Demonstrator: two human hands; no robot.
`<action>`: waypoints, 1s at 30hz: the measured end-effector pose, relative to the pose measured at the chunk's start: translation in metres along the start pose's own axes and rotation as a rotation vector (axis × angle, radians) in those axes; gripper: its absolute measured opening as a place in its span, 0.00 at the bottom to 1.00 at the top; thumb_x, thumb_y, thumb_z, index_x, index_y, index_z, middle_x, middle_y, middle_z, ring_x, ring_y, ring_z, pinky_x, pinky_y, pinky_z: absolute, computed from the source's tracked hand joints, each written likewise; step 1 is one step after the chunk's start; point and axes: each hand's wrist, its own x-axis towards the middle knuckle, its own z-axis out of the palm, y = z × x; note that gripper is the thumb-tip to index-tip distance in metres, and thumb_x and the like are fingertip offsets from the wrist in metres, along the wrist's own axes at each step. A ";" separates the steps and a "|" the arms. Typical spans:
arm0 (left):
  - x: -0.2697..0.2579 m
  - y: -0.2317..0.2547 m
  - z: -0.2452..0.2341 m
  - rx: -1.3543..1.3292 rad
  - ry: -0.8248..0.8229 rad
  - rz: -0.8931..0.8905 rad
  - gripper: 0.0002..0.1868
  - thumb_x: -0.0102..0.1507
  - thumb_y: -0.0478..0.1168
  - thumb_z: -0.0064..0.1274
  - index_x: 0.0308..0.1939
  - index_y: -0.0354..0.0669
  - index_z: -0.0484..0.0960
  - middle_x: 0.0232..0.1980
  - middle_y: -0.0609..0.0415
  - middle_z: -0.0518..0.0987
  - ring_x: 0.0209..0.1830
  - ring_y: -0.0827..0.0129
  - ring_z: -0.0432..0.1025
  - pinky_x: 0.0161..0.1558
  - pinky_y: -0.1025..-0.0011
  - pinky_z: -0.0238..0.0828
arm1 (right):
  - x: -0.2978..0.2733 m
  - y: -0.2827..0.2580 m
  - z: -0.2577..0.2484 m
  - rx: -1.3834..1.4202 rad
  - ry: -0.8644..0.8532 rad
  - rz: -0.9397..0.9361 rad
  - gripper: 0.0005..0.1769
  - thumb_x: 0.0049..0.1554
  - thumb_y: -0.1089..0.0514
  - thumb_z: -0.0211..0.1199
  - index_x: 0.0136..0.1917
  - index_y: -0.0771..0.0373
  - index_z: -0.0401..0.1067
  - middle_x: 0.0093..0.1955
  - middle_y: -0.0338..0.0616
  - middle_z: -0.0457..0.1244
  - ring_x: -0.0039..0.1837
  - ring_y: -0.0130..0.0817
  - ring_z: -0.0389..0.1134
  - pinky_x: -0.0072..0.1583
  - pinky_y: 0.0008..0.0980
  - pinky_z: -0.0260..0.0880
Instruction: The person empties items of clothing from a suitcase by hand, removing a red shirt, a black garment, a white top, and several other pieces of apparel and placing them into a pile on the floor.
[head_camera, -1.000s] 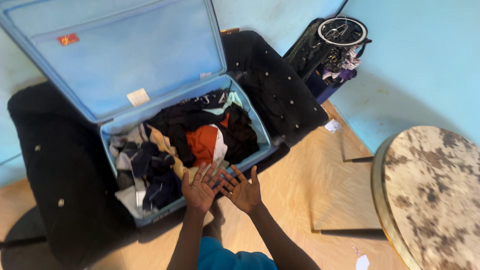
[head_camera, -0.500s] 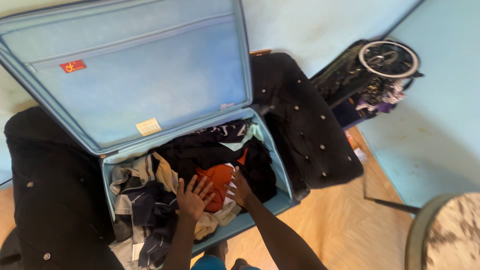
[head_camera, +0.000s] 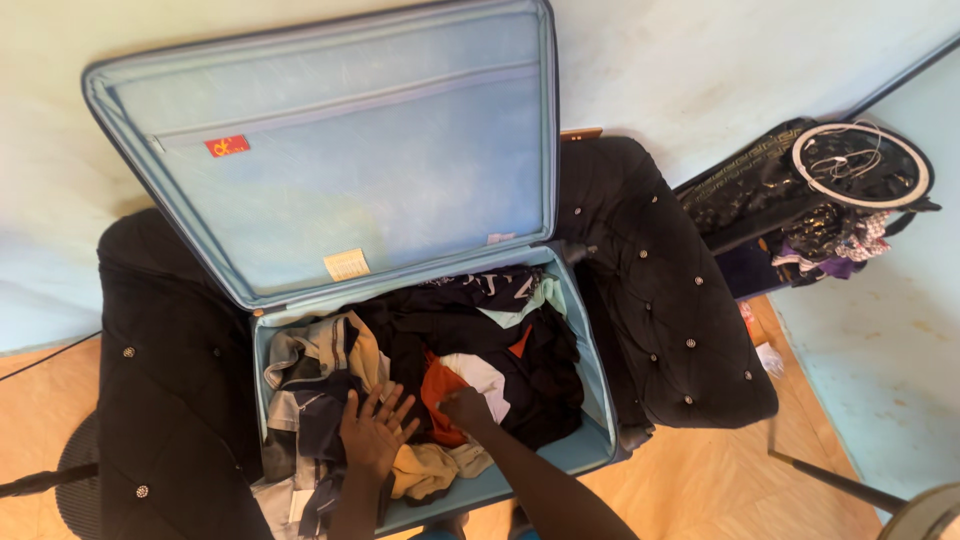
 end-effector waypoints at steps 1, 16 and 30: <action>-0.003 0.000 0.002 -0.001 -0.001 0.007 0.44 0.64 0.69 0.35 0.77 0.49 0.59 0.74 0.44 0.68 0.73 0.47 0.64 0.67 0.45 0.58 | 0.001 -0.002 -0.002 -0.001 -0.001 -0.007 0.21 0.62 0.45 0.65 0.46 0.67 0.81 0.38 0.46 0.72 0.38 0.34 0.76 0.42 0.30 0.75; -0.014 -0.034 0.023 -0.020 0.033 0.006 0.43 0.65 0.68 0.33 0.78 0.50 0.59 0.76 0.44 0.68 0.75 0.49 0.63 0.72 0.41 0.47 | -0.042 0.006 -0.060 -0.068 0.554 -0.009 0.10 0.55 0.58 0.64 0.50 0.57 0.82 0.42 0.52 0.71 0.41 0.47 0.73 0.45 0.41 0.74; 0.013 -0.067 0.127 -0.103 -0.402 -0.098 0.51 0.55 0.80 0.39 0.74 0.58 0.66 0.69 0.48 0.67 0.54 0.42 0.72 0.55 0.35 0.65 | -0.182 -0.136 -0.295 1.862 -0.161 -0.474 0.32 0.67 0.42 0.57 0.76 0.58 0.59 0.69 0.44 0.67 0.58 0.36 0.75 0.56 0.33 0.74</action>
